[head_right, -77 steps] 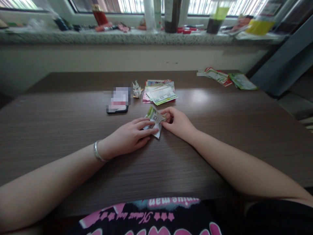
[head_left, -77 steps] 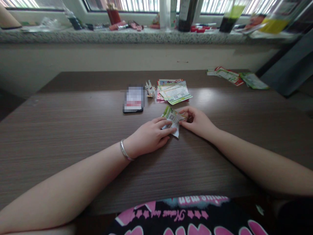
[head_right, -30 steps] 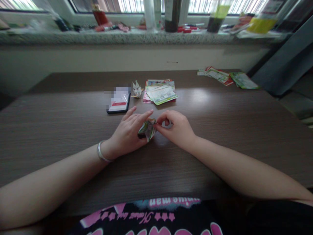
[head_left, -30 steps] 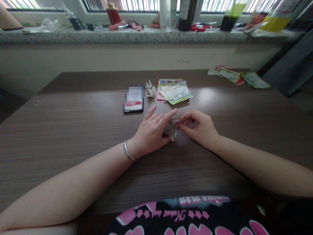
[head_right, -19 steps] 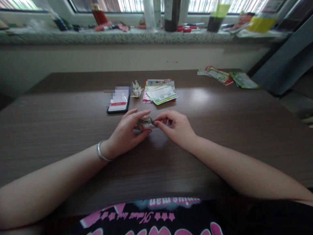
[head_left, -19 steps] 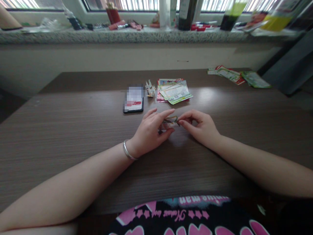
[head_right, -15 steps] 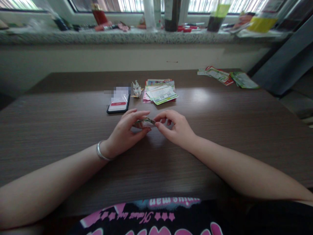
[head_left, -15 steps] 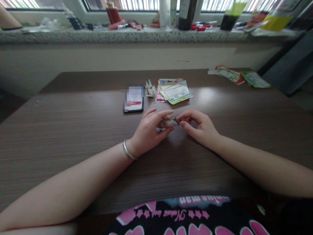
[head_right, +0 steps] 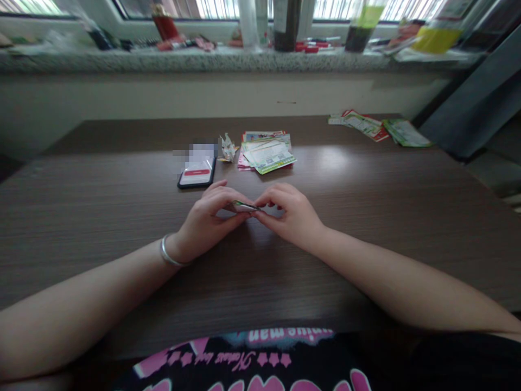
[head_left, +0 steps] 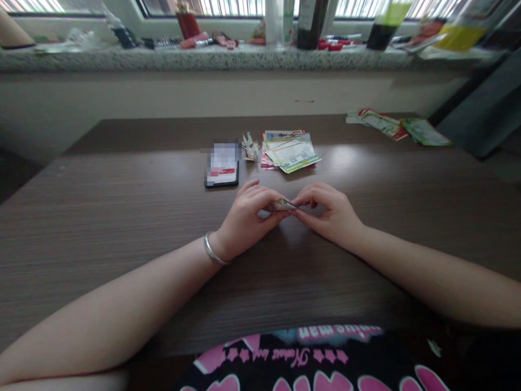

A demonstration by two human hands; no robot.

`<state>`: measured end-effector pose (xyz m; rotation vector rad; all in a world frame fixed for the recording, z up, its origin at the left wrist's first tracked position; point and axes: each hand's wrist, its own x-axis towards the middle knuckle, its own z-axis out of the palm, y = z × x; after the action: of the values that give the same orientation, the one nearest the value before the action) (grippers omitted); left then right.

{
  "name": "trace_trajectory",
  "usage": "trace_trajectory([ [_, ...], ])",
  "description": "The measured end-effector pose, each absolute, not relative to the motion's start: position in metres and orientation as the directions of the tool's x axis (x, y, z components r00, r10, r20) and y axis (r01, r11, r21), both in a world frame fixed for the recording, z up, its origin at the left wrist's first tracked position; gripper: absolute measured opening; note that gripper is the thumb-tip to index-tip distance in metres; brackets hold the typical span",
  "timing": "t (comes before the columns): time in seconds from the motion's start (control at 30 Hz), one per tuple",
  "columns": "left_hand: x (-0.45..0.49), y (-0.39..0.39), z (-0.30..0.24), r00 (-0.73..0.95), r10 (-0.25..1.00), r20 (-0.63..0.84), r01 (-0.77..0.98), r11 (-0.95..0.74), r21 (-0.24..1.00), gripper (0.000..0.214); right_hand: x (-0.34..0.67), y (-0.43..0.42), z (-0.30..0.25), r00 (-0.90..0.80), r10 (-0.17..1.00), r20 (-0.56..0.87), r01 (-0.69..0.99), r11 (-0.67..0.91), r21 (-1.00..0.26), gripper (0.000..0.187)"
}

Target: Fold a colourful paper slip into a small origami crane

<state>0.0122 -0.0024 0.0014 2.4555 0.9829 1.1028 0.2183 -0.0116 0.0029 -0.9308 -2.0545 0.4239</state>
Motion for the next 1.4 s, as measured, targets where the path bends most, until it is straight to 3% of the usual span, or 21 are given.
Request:
trace_trajectory([
  [0.17, 0.0121, -0.0025, 0.0036, 0.493, 0.677, 0.547, 0.454, -0.736, 0.502, 0.01, 0.2176, -0.0114, 0.0023, -0.384, 0.711, 0.588, 0.471, 0.699, -0.538, 0.005],
  [0.33, 0.0108, -0.0039, 0.0036, 0.46, 0.67, 0.582, 0.452, -0.741, 0.497, 0.022, 0.219, -0.0107, 0.0006, -0.398, 0.695, 0.6, 0.488, 0.713, -0.503, 0.001],
  [0.57, 0.0107, -0.0034, 0.0058, 0.434, 0.615, 0.658, 0.429, -0.784, 0.449, 0.007, 0.2202, -0.0114, 0.0014, -0.404, 0.684, 0.607, 0.517, 0.718, -0.466, 0.003],
  [1.4, 0.0109, -0.007, 0.0065, 0.436, 0.63, 0.643, 0.445, -0.772, 0.454, 0.013, 0.2197, -0.0115, 0.0025, -0.411, 0.7, 0.584, 0.588, 0.693, -0.417, 0.012],
])
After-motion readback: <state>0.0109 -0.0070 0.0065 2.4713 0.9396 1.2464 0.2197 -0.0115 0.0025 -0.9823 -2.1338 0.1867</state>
